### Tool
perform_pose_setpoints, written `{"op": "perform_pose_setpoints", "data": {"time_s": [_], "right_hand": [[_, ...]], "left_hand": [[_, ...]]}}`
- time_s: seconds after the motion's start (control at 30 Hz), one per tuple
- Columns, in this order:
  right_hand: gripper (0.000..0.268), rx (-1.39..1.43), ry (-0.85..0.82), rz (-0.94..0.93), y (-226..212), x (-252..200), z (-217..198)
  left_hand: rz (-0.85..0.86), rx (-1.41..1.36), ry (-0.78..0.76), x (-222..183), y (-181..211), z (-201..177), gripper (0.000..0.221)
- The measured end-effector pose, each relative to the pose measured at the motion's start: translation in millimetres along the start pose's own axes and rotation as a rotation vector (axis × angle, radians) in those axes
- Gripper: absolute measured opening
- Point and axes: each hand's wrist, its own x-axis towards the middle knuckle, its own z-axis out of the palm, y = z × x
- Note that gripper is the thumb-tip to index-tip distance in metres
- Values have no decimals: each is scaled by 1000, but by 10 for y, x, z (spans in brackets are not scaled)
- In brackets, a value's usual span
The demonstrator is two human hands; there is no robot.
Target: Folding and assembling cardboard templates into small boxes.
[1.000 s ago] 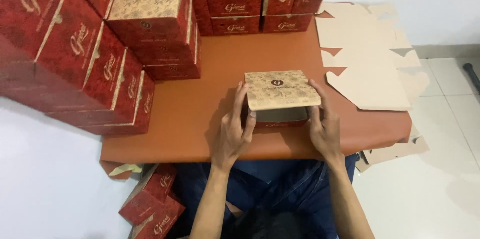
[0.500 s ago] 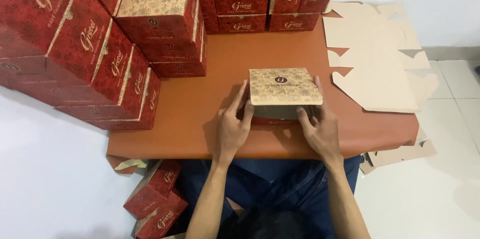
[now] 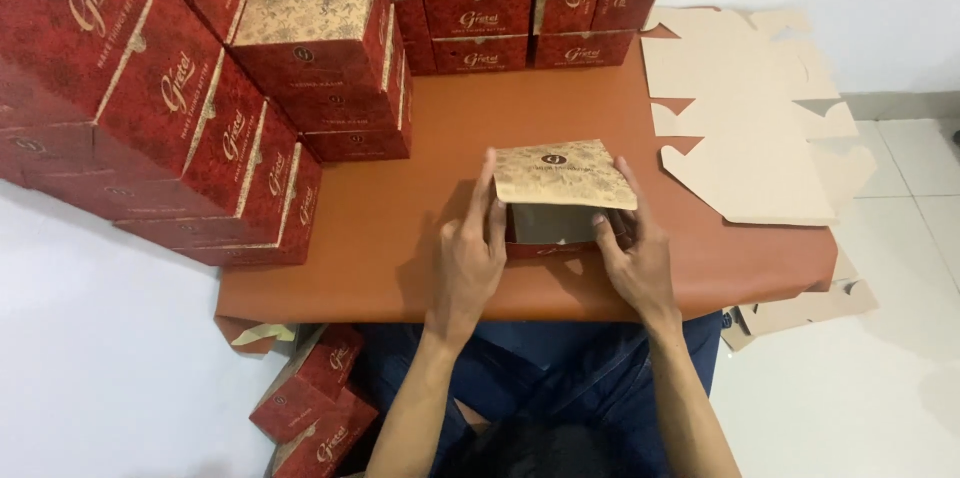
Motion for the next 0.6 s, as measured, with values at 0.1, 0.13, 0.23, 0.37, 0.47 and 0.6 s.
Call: {"op": "perform_pose_setpoints", "data": {"time_s": [0.1,0.13,0.23,0.37,0.47,0.6], "right_hand": [[75,9,-10,-2,96,35,-30],[75,12,-9,-2,138,44,-44],[74,9,-8,-32,228,42,-76],[75,68,-114,-59,306,53,-195],[85,41,-292,-149,199,58,-315],[83,7,-370,-258,280,87,-331]], "left_hand": [[-21,107,-33,-88,-189,51,52],[-19,109,-35,-88,-169,49,52],[-32,1,-87,-129,-132,16,55],[-23,-175,-190,-157,-214,-48,71],[73,-292,-208,-182,-453,-6,80],[277,-119,-88,-175,-653,148,44]]}}
